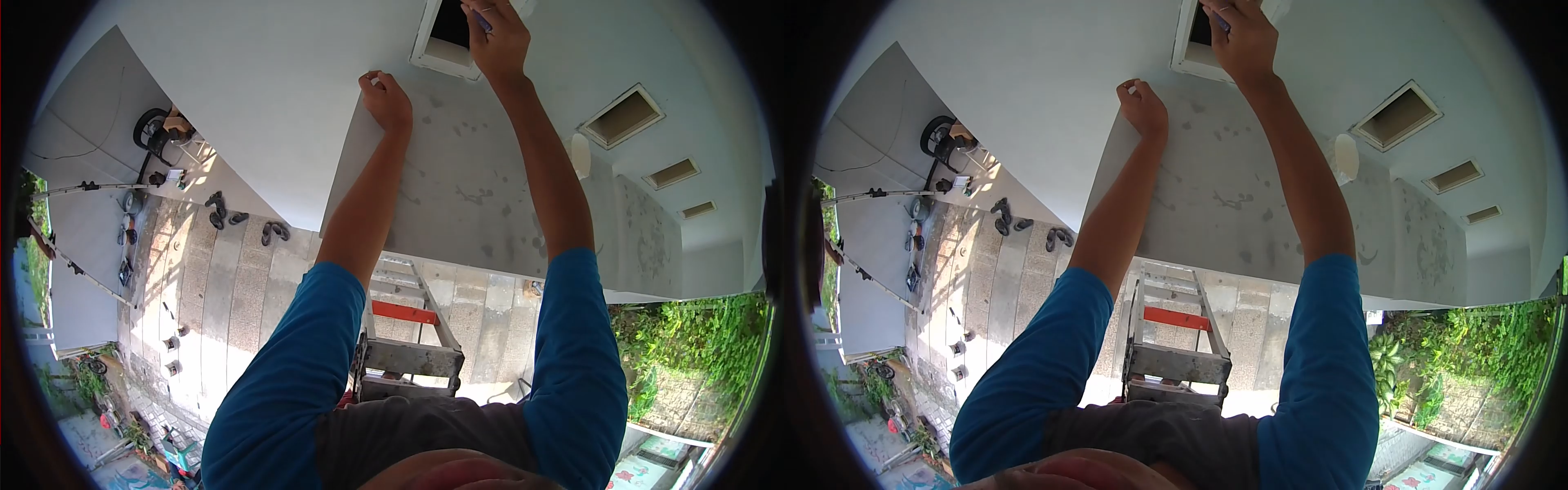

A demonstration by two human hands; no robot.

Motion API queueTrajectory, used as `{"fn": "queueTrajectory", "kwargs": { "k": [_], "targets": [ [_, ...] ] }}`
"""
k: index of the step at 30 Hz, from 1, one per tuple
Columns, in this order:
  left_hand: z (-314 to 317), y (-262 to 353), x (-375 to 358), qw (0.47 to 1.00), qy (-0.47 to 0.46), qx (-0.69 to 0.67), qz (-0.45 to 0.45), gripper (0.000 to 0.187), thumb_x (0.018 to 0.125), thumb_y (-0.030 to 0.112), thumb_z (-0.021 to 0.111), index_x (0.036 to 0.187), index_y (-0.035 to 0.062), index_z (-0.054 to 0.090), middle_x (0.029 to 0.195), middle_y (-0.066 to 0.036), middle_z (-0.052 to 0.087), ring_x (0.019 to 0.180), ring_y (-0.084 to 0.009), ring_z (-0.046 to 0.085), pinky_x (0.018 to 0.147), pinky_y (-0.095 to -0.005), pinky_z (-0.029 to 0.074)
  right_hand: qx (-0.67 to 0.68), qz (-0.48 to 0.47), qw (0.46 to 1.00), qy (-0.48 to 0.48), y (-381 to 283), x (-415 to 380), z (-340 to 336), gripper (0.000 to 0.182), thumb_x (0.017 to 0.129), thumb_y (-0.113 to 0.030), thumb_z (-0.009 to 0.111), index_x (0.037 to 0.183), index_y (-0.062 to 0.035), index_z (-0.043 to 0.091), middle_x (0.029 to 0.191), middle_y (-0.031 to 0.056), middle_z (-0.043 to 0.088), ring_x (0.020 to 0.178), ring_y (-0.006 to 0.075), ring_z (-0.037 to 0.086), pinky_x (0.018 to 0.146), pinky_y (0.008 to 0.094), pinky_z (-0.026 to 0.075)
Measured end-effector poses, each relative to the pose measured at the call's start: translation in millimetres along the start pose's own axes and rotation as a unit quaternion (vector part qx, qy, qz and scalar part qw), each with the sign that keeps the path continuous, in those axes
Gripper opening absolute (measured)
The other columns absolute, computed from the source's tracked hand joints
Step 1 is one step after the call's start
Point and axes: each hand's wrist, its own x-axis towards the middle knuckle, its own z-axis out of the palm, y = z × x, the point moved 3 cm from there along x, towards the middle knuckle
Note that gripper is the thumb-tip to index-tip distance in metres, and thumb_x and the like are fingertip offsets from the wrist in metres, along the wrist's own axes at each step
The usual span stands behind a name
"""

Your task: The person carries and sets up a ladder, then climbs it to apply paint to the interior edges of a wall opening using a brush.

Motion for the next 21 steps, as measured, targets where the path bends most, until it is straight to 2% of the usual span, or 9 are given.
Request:
{"fn": "queueTrajectory", "kwargs": {
  "k": [1,2,4,9,13,17,19,20,21],
  "targets": [
    [0.5,-0.1,-0.5,1.0,0.0,-0.002,0.005,0.023,0.099,0.018,0.05,0.107,-0.003,0.055,0.062,-0.009,0.056,0.059,-0.0226,0.054,0.059,-0.0414,0.044,-0.111,-0.058,0.992,-0.025,17.1,-16.5,2.5,0.01,0.088,-0.008,0.072,0.097,-0.0112,0.074,0.101,-0.0021,0.068,0.082,0.0211,0.068,0.07,0.0315,0.058],
    [1.6,-0.8,-0.3,1.0,-0.001,-0.003,0.005,0.023,0.099,0.018,0.05,0.107,-0.003,0.055,0.062,-0.009,0.056,0.059,-0.0226,0.054,0.059,-0.0414,0.044,-0.113,-0.059,0.992,-0.025,17.9,-32.3,3.4,0.01,0.088,-0.008,0.072,0.097,-0.0112,0.074,0.101,-0.0021,0.068,0.082,0.0211,0.068,0.07,0.0315,0.058],
    [2.3,-3.8,0.9,1.0,0.003,-0.016,0.008,0.023,0.099,0.018,0.05,0.106,-0.0031,0.055,0.062,-0.01,0.056,0.059,-0.0232,0.054,0.059,-0.0414,0.044,-0.148,-0.023,0.982,-0.115,13.2,-60.6,10.4,0.009,0.087,-0.004,0.073,0.096,-0.0075,0.074,0.103,0.0018,0.07,0.089,0.0199,0.071,0.074,0.0314,0.059],
    [1.2,-2.8,1.5,1.0,0.006,-0.003,0.012,0.023,0.099,0.018,0.051,0.106,-0.0031,0.055,0.063,-0.011,0.057,0.059,-0.0241,0.055,0.059,-0.0418,0.044,-0.093,0.069,0.972,-0.207,8.0,-115.2,20.1,0.009,0.087,-0.006,0.073,0.095,-0.0092,0.074,0.101,0.0004,0.068,0.086,0.0208,0.07,0.071,0.0314,0.058],
    [1.2,0.4,-0.4,1.0,0.01,-0.008,0.01,0.023,0.098,0.018,0.051,0.106,-0.0032,0.055,0.065,-0.012,0.058,0.06,-0.025,0.055,0.059,-0.0422,0.044,-0.069,0.141,0.947,-0.28,19.5,-105.5,22.7,0.009,0.087,-0.01,0.073,0.096,-0.0099,0.074,0.098,0.0002,0.068,0.084,0.0223,0.069,0.07,0.0331,0.057],
    [3.1,-8.6,3.0,1.0,0.003,0.002,0.007,0.024,0.097,0.02,0.051,0.105,-0.0025,0.057,0.067,-0.012,0.061,0.06,-0.0218,0.057,0.057,-0.0393,0.045,-0.087,0.132,0.961,-0.226,27.0,-37.6,11.5,0.009,0.089,-0.012,0.072,0.098,-0.0102,0.074,0.097,-0.0005,0.068,0.082,0.0234,0.07,0.07,0.034,0.057],
    [3.0,-8.7,3.3,1.0,0.007,0.001,0.017,0.024,0.097,0.019,0.051,0.106,-0.0024,0.057,0.068,-0.012,0.062,0.06,-0.0213,0.057,0.057,-0.039,0.045,-0.092,0.045,0.988,-0.112,23.3,-9.7,0.8,0.009,0.089,-0.008,0.072,0.097,-0.0078,0.074,0.094,0.0037,0.068,0.079,0.0242,0.069,0.069,0.0332,0.056],
    [2.3,-6.8,1.9,1.0,0.006,0.001,0.016,0.024,0.097,0.019,0.051,0.106,-0.0024,0.057,0.068,-0.012,0.062,0.06,-0.0213,0.057,0.057,-0.039,0.045,-0.092,0.045,0.988,-0.112,18.3,-0.9,-1.6,0.009,0.089,-0.008,0.072,0.097,-0.0078,0.074,0.094,0.0037,0.068,0.079,0.0242,0.069,0.069,0.0332,0.056],
    [1.5,-5.1,1.3,1.0,0.004,-0.005,0.01,0.024,0.098,0.02,0.051,0.106,-0.0024,0.057,0.069,-0.012,0.062,0.06,-0.0213,0.057,0.057,-0.0387,0.045,-0.046,0.06,0.995,-0.069,12.9,7.1,-5.5,0.006,0.092,-0.004,0.069,0.097,-0.0019,0.07,0.094,0.0079,0.067,0.078,0.0217,0.068,0.069,0.0299,0.055]
  ]
}}
